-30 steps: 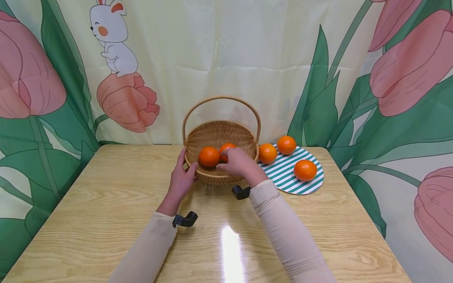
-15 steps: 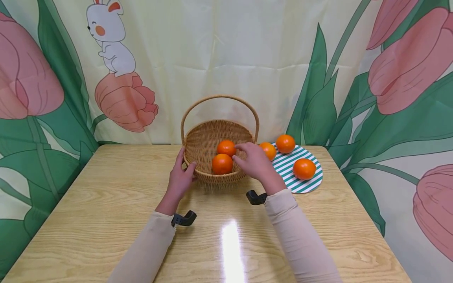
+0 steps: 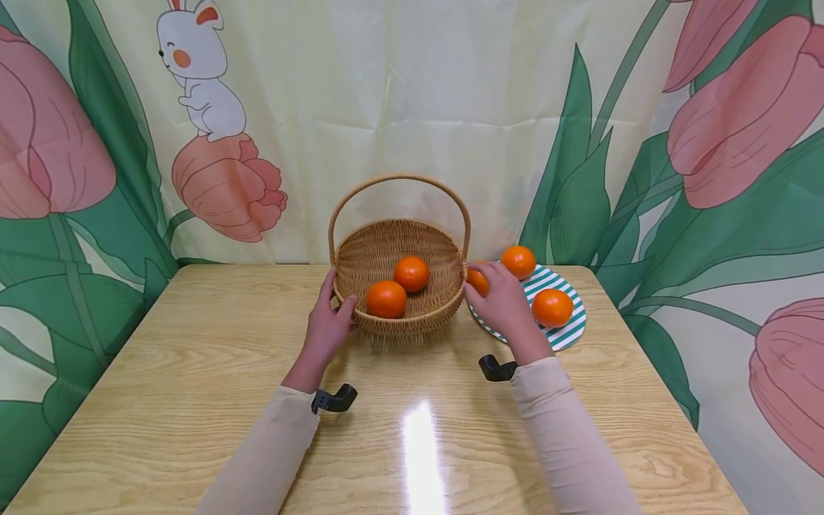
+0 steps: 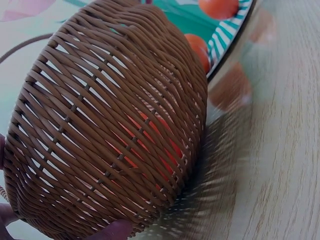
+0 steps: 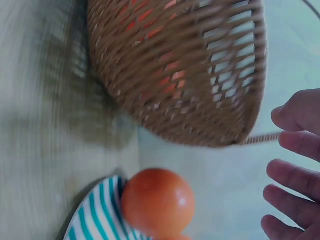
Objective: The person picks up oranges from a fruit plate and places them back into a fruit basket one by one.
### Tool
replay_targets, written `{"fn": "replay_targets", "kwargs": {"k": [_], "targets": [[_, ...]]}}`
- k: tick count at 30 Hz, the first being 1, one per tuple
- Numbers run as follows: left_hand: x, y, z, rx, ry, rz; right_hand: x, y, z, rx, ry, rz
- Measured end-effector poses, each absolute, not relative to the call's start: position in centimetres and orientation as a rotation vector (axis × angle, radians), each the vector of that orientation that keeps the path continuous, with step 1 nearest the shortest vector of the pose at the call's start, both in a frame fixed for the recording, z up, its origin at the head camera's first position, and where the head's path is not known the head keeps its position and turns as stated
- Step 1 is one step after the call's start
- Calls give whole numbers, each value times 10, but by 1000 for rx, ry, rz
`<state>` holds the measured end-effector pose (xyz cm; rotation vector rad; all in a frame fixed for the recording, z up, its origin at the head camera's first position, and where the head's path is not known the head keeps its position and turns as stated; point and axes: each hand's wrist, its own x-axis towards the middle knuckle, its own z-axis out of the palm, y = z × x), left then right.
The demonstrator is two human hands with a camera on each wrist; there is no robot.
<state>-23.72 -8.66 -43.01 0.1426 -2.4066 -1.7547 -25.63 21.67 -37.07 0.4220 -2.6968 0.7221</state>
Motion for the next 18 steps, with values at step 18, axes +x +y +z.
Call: {"fn": "replay_targets", "kwargs": {"k": [18], "targets": [[-234, -86, -428, 140, -2398, -1764, -256, 271, -389, 182, -2788, 612]]}}
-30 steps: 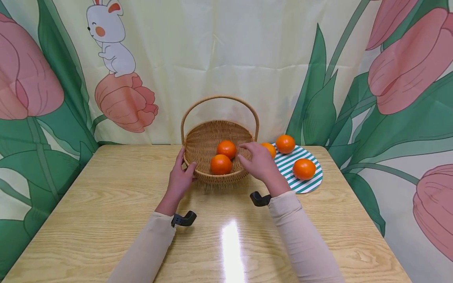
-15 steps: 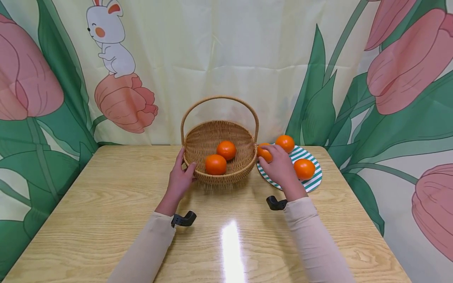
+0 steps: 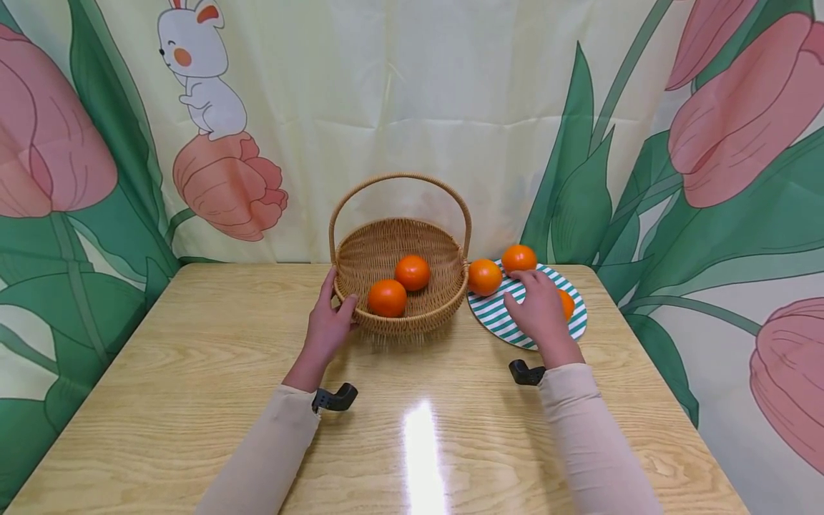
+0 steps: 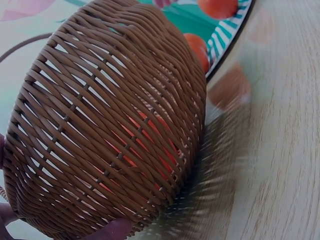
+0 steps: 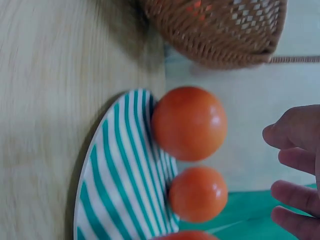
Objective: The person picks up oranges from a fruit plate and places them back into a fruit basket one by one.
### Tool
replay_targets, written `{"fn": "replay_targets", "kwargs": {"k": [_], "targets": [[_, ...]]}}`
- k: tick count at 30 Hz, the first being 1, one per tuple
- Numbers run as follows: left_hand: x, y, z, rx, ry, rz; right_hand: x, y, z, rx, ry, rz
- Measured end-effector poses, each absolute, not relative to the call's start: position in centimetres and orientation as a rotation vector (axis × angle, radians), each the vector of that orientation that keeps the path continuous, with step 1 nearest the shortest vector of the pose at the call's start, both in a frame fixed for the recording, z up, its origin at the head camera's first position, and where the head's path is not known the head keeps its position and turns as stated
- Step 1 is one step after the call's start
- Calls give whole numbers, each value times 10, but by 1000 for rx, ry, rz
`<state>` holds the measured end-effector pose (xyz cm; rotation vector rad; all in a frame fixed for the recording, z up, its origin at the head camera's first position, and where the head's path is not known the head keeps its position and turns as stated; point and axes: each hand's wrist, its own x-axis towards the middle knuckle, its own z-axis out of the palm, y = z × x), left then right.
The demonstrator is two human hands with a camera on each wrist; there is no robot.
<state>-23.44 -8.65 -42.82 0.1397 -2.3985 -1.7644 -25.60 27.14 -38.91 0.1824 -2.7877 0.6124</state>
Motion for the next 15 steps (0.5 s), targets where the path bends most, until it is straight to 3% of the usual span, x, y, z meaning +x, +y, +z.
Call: {"fn": "replay_targets", "kwargs": {"k": [15], "targets": [[-234, -86, -428, 140, -2398, -1762, -264, 309, -411, -26, -2927, 501]]}}
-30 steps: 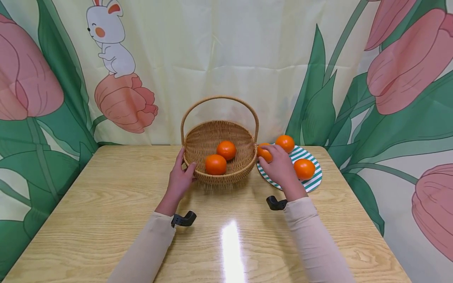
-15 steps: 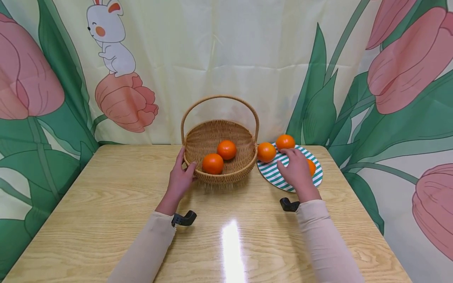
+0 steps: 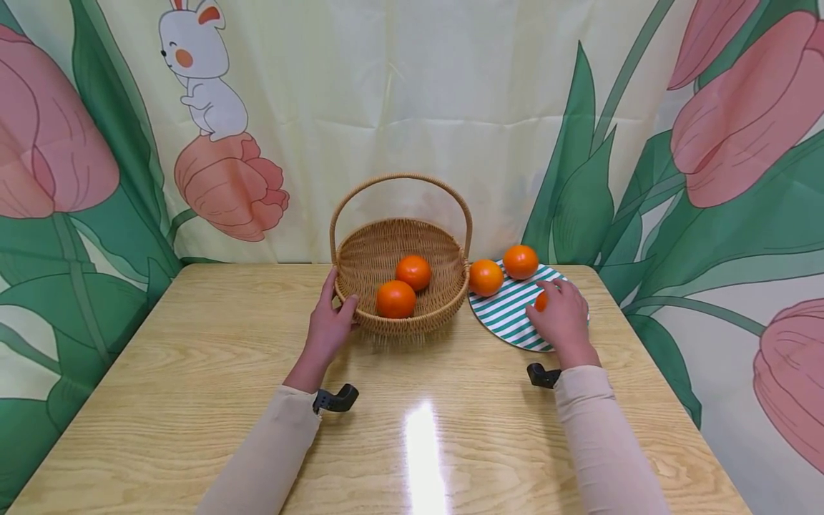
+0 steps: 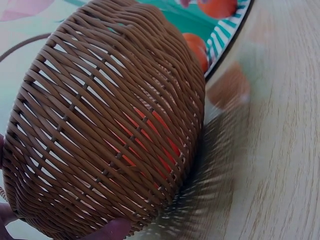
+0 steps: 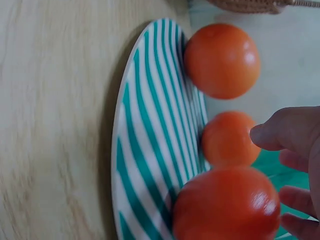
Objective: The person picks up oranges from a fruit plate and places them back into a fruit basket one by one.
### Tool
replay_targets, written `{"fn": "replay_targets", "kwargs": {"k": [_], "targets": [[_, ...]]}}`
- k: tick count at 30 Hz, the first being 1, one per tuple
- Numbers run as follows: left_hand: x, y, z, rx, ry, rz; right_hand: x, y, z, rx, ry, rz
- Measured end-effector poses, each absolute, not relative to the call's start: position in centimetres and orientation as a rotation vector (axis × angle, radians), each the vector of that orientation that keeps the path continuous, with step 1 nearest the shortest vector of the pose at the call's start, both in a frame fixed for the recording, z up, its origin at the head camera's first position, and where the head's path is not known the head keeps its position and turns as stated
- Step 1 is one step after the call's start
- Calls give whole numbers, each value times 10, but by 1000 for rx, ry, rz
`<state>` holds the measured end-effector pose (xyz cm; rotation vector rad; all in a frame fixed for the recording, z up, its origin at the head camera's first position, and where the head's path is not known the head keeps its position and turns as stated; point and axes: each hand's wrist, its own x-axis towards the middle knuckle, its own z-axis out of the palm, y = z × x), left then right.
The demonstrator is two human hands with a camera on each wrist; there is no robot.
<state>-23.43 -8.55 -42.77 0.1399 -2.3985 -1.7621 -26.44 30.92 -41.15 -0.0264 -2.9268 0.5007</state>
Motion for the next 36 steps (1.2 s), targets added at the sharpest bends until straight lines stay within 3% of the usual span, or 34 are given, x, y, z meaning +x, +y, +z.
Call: {"fn": "replay_targets", "kwargs": {"k": [15, 36], "targets": [[-234, -85, -430, 134, -2396, -1741, -266, 322, -427, -142, -2970, 644], [-234, -84, -427, 160, -2406, -1748, -252, 286, -407, 76, -2852, 682]]}}
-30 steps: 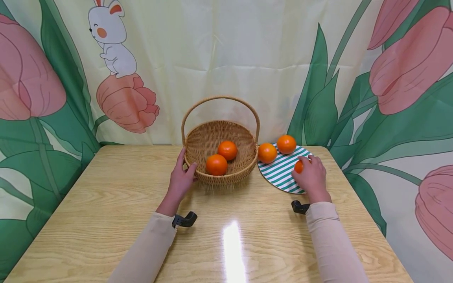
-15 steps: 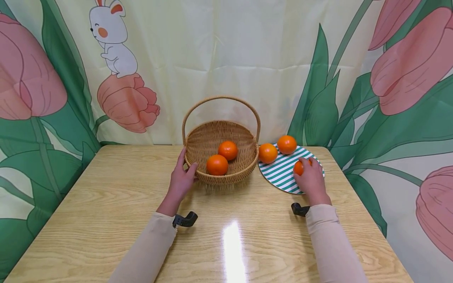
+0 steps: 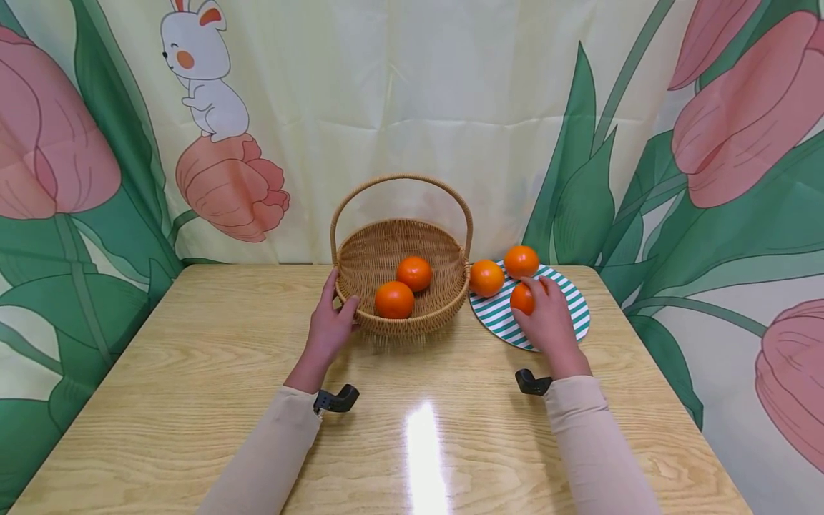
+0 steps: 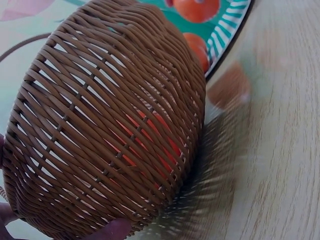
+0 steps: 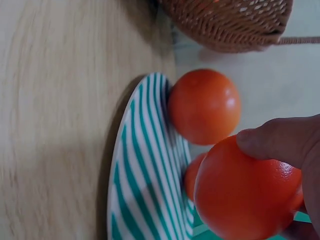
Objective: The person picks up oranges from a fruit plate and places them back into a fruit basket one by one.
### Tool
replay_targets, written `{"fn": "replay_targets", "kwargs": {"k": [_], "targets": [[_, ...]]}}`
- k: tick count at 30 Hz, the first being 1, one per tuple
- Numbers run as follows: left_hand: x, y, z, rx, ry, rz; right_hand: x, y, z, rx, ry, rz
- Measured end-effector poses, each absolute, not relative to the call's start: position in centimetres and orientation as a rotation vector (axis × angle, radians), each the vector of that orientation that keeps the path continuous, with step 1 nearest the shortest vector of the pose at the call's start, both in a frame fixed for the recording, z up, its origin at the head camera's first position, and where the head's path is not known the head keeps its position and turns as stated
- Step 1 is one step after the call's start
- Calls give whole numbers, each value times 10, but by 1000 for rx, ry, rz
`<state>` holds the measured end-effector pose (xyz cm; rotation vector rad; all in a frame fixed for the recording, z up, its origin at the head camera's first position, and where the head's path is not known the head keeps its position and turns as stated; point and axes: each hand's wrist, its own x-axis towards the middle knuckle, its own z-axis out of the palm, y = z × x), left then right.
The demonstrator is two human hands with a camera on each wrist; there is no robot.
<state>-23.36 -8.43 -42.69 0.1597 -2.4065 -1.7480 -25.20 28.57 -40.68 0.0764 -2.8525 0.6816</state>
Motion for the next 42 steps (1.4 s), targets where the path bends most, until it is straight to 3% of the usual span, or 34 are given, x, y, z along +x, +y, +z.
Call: {"fn": "replay_targets", "kwargs": {"k": [27, 42], "targets": [[-233, -84, -428, 121, -2371, -1784, -233, 212, -354, 416, -2524, 734], [-233, -85, -427, 124, -2378, -1796, -236, 175, -350, 520, -2551, 781]]}}
